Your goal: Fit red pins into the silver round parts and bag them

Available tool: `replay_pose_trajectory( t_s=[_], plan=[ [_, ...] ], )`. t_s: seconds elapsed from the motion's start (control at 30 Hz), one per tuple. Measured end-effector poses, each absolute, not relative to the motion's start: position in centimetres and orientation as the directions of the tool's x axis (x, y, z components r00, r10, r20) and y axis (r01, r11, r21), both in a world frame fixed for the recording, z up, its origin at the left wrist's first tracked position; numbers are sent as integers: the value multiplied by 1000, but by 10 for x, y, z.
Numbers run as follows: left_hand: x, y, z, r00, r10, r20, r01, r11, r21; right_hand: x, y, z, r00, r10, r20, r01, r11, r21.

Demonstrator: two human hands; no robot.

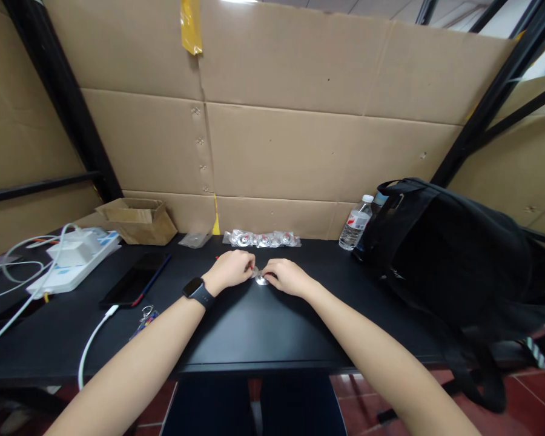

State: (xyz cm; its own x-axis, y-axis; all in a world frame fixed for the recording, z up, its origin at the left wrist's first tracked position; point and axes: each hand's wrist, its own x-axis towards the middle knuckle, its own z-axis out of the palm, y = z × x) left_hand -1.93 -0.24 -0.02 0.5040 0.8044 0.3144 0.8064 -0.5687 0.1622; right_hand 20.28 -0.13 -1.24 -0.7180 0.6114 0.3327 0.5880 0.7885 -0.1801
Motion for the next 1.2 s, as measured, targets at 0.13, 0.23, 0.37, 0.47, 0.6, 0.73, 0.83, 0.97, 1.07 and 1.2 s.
replay_pose_trajectory(
  t_s=[0.13, 0.23, 0.37, 0.47, 0.6, 0.73, 0.83, 0.97, 1.07, 1.2],
  plan=[
    [-17, -3, -1, 525, 783, 333, 800, -588, 123, 204, 1, -13, -717, 614, 329, 617, 779, -110],
    [-16, -3, 0, 513, 795, 324, 805, -576, 138, 202, 3, -15, -720, 618, 316, 637, 769, -51],
    [-15, -4, 1, 483, 825, 294, 834, -536, 133, 202, 3, -14, -710, 631, 314, 664, 748, -1],
    [-15, -5, 0, 457, 843, 283, 843, -512, 167, 204, 2, -12, -700, 644, 309, 679, 734, 8],
    [-19, -2, -3, 479, 829, 289, 827, -536, 168, 207, 1, -11, -698, 657, 284, 692, 722, 32],
    [-21, 4, -6, 532, 799, 280, 757, -597, 267, 208, 2, -10, -694, 657, 296, 701, 710, 66],
    [-21, 7, -6, 515, 795, 321, 679, -607, 413, 211, 3, -8, -655, 663, 364, 708, 706, -10],
    [-21, 11, -6, 366, 851, 378, 663, -523, 536, 217, 9, 0, -492, 676, 549, 669, 697, -258],
    [-18, 16, -7, 275, 896, 349, 553, -444, 705, 218, 12, 3, -357, 678, 643, 587, 698, -411],
    [-9, 18, -9, 266, 911, 314, 272, -383, 883, 211, 10, 2, -292, 674, 679, 509, 711, -486]
  ],
)
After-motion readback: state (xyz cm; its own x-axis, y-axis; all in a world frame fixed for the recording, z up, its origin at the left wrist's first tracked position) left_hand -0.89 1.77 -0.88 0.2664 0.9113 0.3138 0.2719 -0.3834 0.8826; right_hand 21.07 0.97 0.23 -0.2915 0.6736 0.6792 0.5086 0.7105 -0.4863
